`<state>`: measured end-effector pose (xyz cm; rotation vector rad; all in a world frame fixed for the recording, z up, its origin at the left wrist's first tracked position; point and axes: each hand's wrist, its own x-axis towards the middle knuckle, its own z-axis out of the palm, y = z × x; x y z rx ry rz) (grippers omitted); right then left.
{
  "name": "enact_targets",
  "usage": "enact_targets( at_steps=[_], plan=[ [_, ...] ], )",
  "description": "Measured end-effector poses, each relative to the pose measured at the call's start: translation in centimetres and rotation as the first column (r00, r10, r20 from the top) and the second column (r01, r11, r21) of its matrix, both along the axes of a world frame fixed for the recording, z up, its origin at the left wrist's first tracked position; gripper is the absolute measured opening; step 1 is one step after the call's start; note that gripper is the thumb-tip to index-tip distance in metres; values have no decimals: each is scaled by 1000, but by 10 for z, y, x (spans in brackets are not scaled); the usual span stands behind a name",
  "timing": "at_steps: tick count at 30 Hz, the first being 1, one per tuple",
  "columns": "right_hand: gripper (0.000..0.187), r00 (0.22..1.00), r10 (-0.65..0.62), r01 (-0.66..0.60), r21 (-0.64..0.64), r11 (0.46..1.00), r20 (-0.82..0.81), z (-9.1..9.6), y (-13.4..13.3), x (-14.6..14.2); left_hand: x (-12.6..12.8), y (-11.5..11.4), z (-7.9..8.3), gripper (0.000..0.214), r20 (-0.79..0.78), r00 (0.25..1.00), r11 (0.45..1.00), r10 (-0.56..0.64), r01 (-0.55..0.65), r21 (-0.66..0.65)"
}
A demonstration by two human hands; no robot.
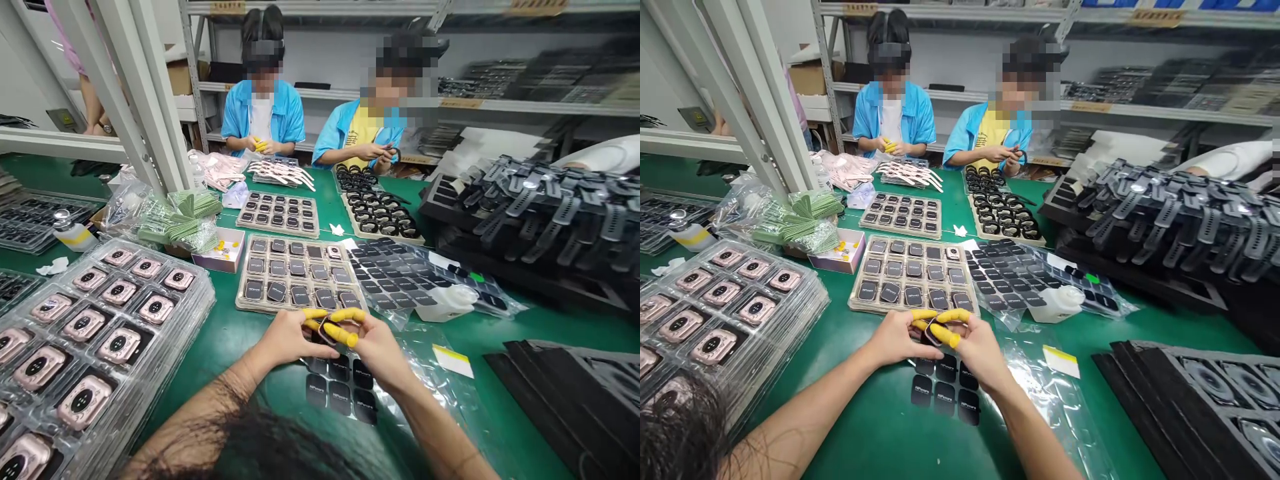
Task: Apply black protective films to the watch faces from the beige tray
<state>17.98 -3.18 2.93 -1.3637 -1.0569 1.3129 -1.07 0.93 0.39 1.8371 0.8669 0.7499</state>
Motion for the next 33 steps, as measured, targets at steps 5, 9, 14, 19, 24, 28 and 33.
enact_targets(
  at_steps=[5,9,14,19,24,28,33],
  plan=[
    [42,999,17,-18,17,1000,50,-15,-9,-5,0,-2,5,79,65,997,985,-40,50,-162],
    [34,995,24,-32,81,996,101,-19,-6,-6,0,-3,7,79,31,999,988,-32,37,-150],
    [20,981,17,-51,170,984,192,-32,-10,-7,0,-4,8,72,-10,999,995,-31,30,-96],
    [17,942,-86,-42,367,929,325,-12,-12,-2,0,-3,8,61,3,999,994,-37,37,-106],
    [31,987,-62,22,254,967,151,24,-31,46,-5,4,10,66,64,998,954,-26,43,-296],
    [32,860,6,-68,102,992,511,9,-51,74,-11,7,16,67,94,982,898,-166,190,-396],
    [14,441,-139,-192,245,950,887,-18,-40,73,-10,4,15,64,88,984,908,-153,175,-380]
  ],
)
